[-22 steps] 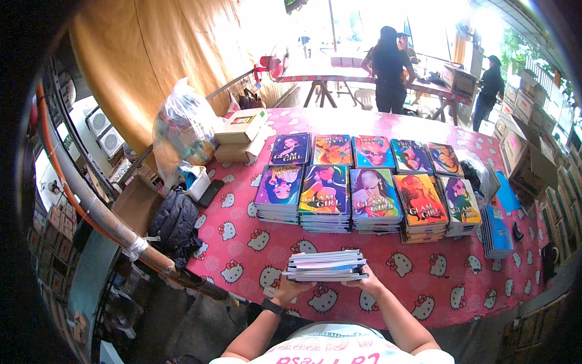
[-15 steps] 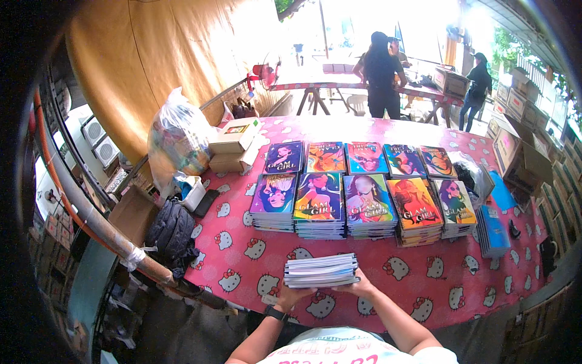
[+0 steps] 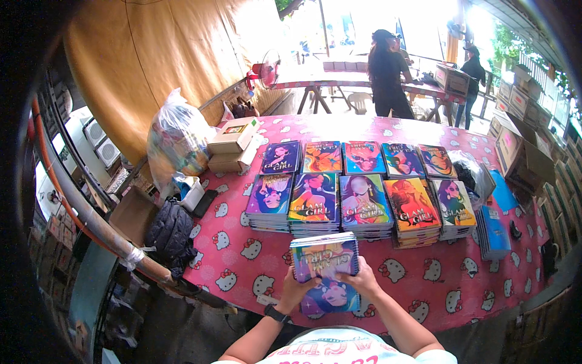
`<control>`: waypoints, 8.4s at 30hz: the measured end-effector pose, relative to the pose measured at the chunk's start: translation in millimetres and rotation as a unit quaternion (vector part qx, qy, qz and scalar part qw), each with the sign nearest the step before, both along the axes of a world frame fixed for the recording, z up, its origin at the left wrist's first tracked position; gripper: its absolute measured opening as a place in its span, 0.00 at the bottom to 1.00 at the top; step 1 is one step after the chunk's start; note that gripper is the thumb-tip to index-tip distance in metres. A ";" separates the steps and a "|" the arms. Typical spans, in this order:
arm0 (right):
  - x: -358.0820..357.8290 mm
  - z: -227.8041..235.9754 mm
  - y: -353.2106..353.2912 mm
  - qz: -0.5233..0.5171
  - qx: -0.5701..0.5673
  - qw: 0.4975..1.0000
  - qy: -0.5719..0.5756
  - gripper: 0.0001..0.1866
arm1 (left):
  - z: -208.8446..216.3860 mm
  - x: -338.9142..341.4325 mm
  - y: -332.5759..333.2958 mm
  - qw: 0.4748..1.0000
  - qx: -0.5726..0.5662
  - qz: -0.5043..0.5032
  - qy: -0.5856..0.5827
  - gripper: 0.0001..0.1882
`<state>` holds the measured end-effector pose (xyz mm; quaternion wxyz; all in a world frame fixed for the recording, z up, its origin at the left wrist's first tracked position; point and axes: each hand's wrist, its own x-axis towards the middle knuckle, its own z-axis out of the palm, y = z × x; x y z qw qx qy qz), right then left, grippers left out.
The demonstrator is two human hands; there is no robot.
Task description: The person organizes stacks of notebooks on a table, picking them up individually or in small groups to rearrange their order and alignment.
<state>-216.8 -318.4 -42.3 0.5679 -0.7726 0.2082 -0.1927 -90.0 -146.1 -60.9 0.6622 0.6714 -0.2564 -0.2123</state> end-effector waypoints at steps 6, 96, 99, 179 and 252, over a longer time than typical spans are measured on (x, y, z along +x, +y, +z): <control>-50.4 -4.0 -19.0 -0.041 0.066 0.985 0.157 0.35 | -10.0 -23.7 -23.3 0.972 0.127 -0.095 0.172 0.25; 231.7 -84.9 150.6 0.014 -0.044 0.999 0.018 0.33 | -29.1 209.2 160.3 0.859 -0.101 0.161 0.476 0.35; 218.3 -76.2 142.7 0.071 0.141 0.987 0.016 0.33 | -4.8 236.8 161.3 0.872 -0.163 0.148 0.437 0.40; 220.5 -73.5 93.0 -0.061 0.263 0.963 0.011 0.46 | 4.7 476.1 -142.8 0.937 0.118 0.152 -0.290 0.26; -191.2 46.5 20.0 -0.100 0.628 0.739 -0.220 0.52 | 127.9 -68.3 -119.6 0.724 -0.180 -0.501 -0.438 0.37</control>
